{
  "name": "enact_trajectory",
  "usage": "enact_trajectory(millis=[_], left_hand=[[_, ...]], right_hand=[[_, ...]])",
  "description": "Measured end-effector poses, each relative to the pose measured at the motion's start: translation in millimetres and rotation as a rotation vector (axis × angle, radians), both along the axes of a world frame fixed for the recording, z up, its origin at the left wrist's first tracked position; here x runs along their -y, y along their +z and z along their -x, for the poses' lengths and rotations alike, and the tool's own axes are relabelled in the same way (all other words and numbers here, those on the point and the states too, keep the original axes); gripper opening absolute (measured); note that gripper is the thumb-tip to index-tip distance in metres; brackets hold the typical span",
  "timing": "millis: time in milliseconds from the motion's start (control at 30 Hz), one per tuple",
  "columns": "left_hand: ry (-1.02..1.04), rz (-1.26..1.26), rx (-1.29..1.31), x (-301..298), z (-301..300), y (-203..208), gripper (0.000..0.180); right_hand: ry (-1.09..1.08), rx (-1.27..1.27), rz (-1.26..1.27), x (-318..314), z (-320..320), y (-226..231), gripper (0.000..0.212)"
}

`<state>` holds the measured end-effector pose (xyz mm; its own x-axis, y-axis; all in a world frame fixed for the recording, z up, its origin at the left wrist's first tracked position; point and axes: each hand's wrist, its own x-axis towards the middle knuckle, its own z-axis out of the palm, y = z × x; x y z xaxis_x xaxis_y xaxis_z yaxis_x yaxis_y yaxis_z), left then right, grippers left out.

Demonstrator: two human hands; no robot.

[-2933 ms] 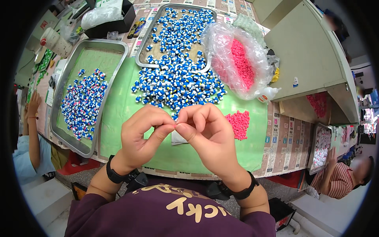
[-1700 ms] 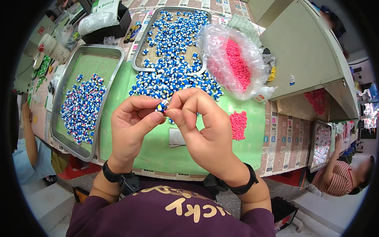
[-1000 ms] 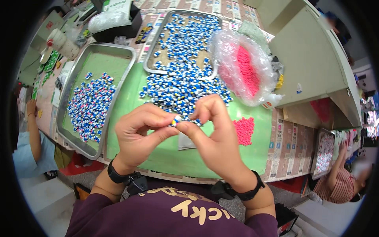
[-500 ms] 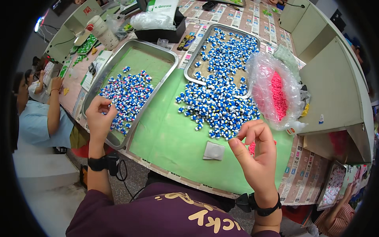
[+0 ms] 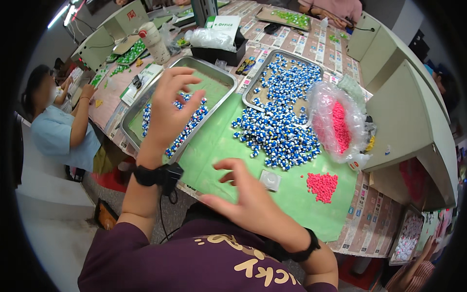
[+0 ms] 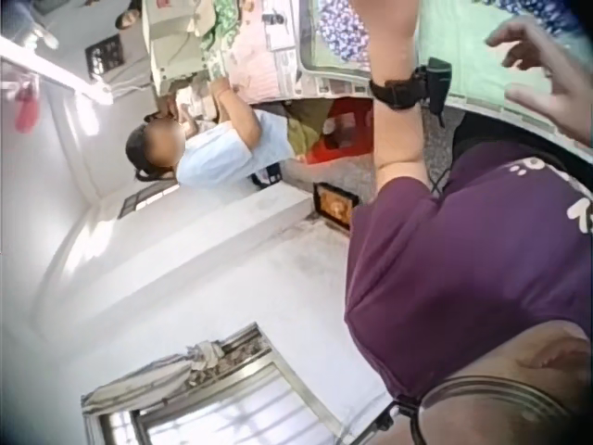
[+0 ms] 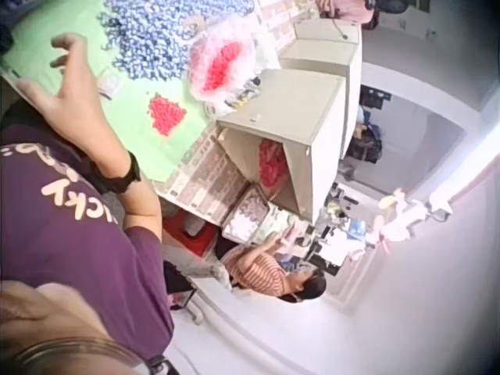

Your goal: The person sits at a table and assembles small blue and white capsule-shaped candies by inserting pink cylindrical pieces into them. They pick up a capsule from a tray, insert a pink piece, and place the finished item into a separate tray. The process is repeated continuously throughout the clip.

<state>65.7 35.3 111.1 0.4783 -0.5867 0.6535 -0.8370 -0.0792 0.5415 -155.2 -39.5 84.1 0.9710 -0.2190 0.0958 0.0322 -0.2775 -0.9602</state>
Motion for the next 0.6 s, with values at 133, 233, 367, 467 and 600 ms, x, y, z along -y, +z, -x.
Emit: enact_trajectory(millis=[133,233,367,467,600], left_hand=[[-0.187,0.100,0.100,34,38,12,0.018],[-0.289,0.178,0.103,43,55,23,0.017],[-0.421,0.244,-0.293,41,54,32,0.010],[-0.837,0.388,-1.092,40,48,40,0.009],[-1.146,0.504,-1.501,38,40,42,0.017]], right_hand=[[-0.017,0.041,-0.111,-30,-23,-9,0.073],[0.041,-0.047,-0.284,-34,-29,-4,0.066],[0.066,-0.079,-0.210,-40,-31,-8,0.049],[0.041,-0.065,-0.160,-48,-21,-8,0.052],[0.023,-0.071,-0.091,-49,-20,1,0.055]])
